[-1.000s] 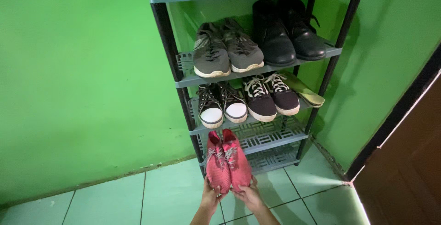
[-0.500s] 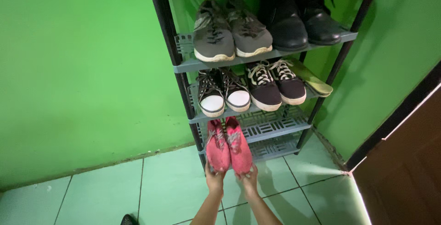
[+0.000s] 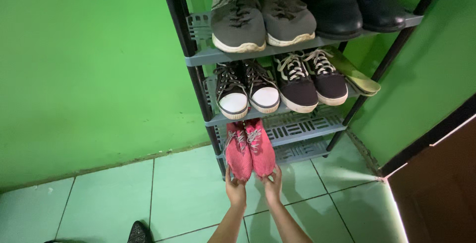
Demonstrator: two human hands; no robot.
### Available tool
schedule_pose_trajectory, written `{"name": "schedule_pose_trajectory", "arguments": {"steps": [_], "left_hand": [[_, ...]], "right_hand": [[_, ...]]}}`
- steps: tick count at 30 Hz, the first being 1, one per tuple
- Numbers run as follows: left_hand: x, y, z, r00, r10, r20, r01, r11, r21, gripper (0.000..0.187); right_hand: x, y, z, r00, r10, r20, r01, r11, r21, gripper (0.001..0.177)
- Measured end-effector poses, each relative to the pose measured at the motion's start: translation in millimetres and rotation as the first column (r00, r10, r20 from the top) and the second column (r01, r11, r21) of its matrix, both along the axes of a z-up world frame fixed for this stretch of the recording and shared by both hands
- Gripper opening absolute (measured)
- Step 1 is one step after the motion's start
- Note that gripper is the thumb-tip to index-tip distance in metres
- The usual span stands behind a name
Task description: The person sits on the floor and organizes multiple pairs of shoes by picking them up from the floor and placing them onto a multi-tier shoe rack. The person handles sneakers, flats, and boots, arranging them neatly on the shelves.
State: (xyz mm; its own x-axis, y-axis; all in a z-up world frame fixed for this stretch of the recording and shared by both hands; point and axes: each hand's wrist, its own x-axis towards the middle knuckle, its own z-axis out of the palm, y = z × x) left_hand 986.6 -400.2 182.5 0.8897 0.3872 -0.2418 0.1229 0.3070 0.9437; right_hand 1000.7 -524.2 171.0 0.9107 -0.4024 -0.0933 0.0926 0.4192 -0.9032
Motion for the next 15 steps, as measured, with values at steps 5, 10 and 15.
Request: {"name": "schedule_pose_trajectory", "arguments": {"steps": [5, 10, 15], "left_hand": [[15.2, 4.9, 20.7, 0.998, 0.009, 0.068, -0.004, 0.998, -0.067, 0.082], [40.9, 17.6, 32.1, 0.997, 0.016, 0.072, -0.016, 1.0, -0.003, 0.079], [66.2, 25.9, 23.9, 0.988, 0.005, -0.156, 0.038, 0.962, 0.271, 0.079]], "right_hand": [[20.6, -2.1, -2.2, 0.999, -0.009, -0.032, 0.009, 1.0, -0.016, 0.071], [53.8, 1.0, -2.5, 0.991, 0.134, 0.012, -0.134, 0.977, 0.165, 0.066], [79.8, 8.9, -0.6, 0.983, 0.182, 0.009, -0.182, 0.976, 0.119, 0.063]]}}
